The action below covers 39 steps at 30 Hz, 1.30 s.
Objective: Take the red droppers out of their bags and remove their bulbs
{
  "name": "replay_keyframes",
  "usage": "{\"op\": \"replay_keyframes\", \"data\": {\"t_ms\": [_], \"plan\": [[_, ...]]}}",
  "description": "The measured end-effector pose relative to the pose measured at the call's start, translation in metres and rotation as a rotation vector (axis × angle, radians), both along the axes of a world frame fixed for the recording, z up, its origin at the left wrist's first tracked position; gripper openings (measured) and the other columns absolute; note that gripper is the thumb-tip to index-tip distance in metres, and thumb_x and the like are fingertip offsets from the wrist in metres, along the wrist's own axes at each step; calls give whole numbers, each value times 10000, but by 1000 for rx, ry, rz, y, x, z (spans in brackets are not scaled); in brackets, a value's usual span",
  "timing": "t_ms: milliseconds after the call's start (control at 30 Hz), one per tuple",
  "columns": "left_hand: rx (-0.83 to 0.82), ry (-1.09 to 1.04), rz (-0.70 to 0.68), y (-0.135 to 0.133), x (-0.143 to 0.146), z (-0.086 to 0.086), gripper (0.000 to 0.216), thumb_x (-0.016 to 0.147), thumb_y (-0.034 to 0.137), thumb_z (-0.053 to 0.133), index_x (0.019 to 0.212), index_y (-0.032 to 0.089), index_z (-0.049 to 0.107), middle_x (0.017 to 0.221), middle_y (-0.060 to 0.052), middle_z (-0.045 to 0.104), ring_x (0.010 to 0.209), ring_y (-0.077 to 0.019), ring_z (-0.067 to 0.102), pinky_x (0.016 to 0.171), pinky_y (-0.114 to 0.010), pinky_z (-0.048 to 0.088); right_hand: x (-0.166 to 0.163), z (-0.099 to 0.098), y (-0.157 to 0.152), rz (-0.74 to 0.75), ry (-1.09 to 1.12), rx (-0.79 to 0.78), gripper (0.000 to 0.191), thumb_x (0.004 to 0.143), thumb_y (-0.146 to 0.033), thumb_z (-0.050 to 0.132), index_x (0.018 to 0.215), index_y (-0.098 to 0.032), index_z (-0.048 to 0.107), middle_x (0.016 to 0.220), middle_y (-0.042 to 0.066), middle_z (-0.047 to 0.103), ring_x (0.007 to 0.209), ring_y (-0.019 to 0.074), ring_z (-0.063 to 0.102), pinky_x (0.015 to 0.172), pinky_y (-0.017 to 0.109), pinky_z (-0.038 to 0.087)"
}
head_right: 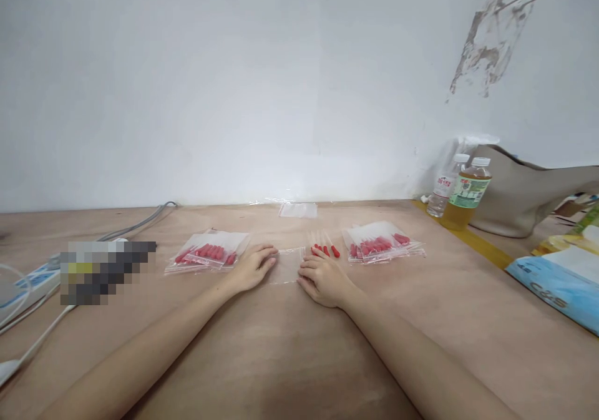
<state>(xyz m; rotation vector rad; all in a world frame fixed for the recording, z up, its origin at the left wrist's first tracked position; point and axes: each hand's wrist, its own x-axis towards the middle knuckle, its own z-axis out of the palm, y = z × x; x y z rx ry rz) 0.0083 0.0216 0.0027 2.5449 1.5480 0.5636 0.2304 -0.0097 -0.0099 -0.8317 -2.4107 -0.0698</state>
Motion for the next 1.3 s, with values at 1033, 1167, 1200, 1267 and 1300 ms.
{"op": "replay_keyframes", "data": {"t_ms": [1033,1167,1200,1267,1300], "plan": [[422,379,-247,-13,-123,41,306,668,162,490,959,212,571,1035,-68,537,963,-226,476,830,-357,360,3,-6,4,-82,43,199,156,802,-218,474,880,-186,604,991,100,543,885,194,495,788,388,397],[524,387,-241,-14,-121,31,226,743,116,448,874,211,606,958,-56,591,932,-214,493,818,-364,364,3,-6,4,-85,44,193,152,803,-217,472,873,-187,604,998,98,537,878,190,493,787,386,396],[550,350,-220,-13,-118,28,196,771,132,443,831,211,612,936,-48,601,922,-207,500,824,-365,364,3,-7,4,-86,44,193,151,803,-217,471,868,-188,604,997,98,536,876,189,492,787,385,396],[587,211,-131,-11,-108,25,162,803,186,457,791,211,617,910,-39,611,904,-199,513,825,-362,372,3,-7,5,-84,41,197,149,804,-218,470,862,-189,604,993,97,537,875,188,492,785,384,395],[593,117,-69,-11,-100,23,149,808,213,469,791,210,617,899,-39,611,890,-195,520,815,-356,382,4,-7,5,-83,40,200,148,804,-217,470,860,-189,604,991,97,538,873,188,492,783,383,395]]}}
